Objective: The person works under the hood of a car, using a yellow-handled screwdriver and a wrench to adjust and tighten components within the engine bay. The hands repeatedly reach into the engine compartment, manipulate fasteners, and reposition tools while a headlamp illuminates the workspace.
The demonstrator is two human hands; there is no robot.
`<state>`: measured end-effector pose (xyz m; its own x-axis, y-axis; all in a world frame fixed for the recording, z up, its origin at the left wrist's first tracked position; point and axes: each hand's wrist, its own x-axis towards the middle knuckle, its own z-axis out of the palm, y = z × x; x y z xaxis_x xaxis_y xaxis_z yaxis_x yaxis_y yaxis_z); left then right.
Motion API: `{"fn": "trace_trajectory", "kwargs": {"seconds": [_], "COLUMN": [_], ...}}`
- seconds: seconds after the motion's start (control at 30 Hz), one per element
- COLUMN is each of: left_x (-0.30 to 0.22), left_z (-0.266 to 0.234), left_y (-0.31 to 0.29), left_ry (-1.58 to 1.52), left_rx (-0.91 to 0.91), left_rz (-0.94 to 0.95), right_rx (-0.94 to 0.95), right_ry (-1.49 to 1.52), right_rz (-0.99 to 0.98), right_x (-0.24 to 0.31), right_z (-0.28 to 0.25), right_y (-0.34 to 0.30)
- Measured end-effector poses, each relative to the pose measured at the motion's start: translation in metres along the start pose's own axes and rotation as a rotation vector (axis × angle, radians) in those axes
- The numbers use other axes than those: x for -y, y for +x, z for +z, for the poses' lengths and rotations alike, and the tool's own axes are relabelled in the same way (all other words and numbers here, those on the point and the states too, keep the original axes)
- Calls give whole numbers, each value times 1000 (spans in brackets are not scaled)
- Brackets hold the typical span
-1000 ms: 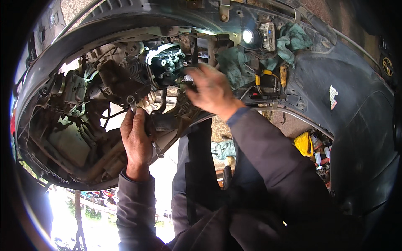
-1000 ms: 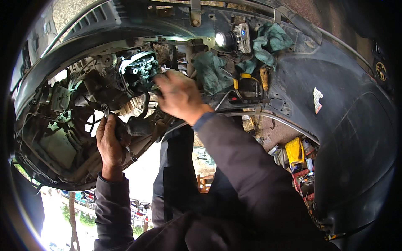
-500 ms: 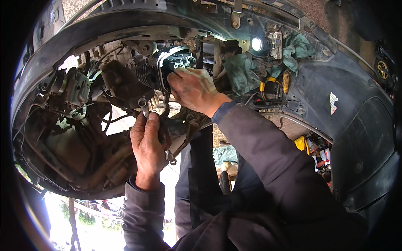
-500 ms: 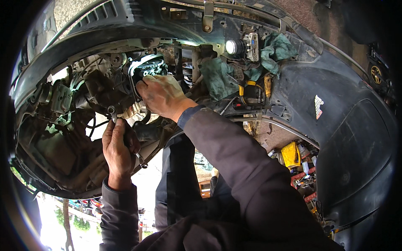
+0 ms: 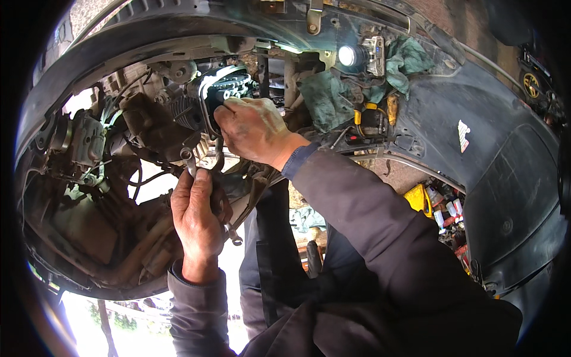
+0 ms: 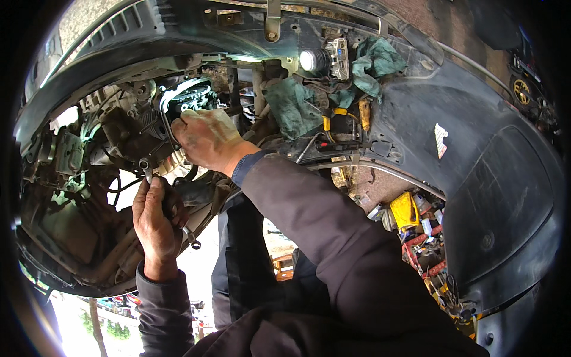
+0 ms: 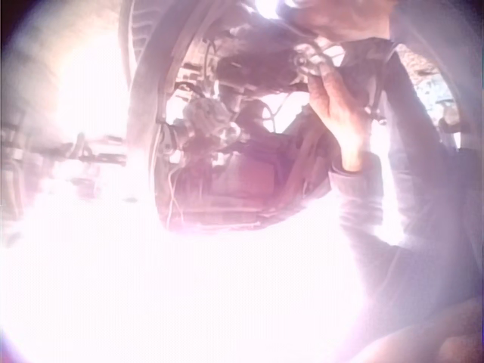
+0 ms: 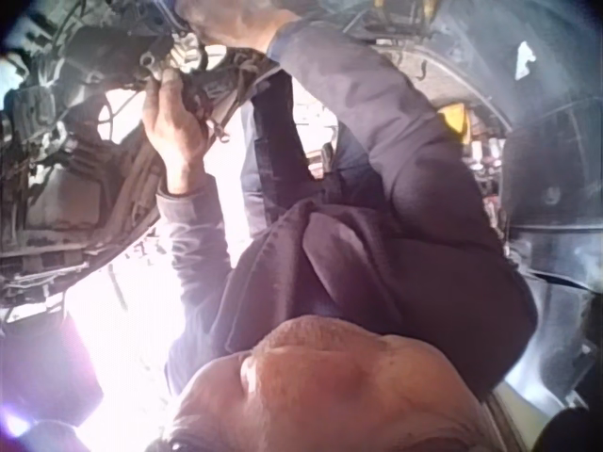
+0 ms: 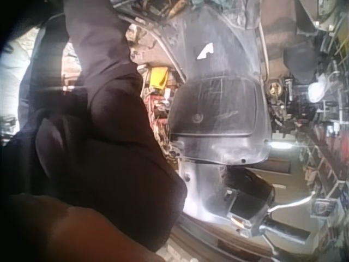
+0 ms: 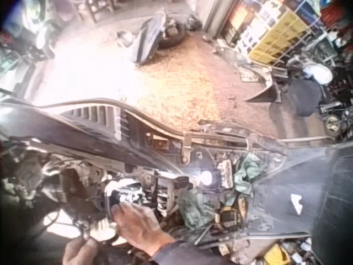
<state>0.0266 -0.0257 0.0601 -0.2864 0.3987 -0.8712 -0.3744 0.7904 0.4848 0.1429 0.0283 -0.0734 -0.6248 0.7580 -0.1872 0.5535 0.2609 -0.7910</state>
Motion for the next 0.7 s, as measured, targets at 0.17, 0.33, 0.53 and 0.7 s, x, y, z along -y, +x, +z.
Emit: {"fn": "trace_trajectory", "kwargs": {"seconds": [0.17,0.33,0.53,0.7], "left_x": [-1,0,1,0], "left_z": [2,3,3,1], "left_y": [-1,-1,-2,-1], "left_ry": [-1,-8,-16,-43], "left_rx": [-2,7,2,2], "left_rz": [-22,-18,-39,-69], "right_rx": [56,148,110,-4], "right_ry": [12,15,12,9], "right_rz": [48,93,83,47], "right_x": [2,6,5,3], "right_z": [-2,-7,-6,0], "right_y": [2,4,2,-2]}}
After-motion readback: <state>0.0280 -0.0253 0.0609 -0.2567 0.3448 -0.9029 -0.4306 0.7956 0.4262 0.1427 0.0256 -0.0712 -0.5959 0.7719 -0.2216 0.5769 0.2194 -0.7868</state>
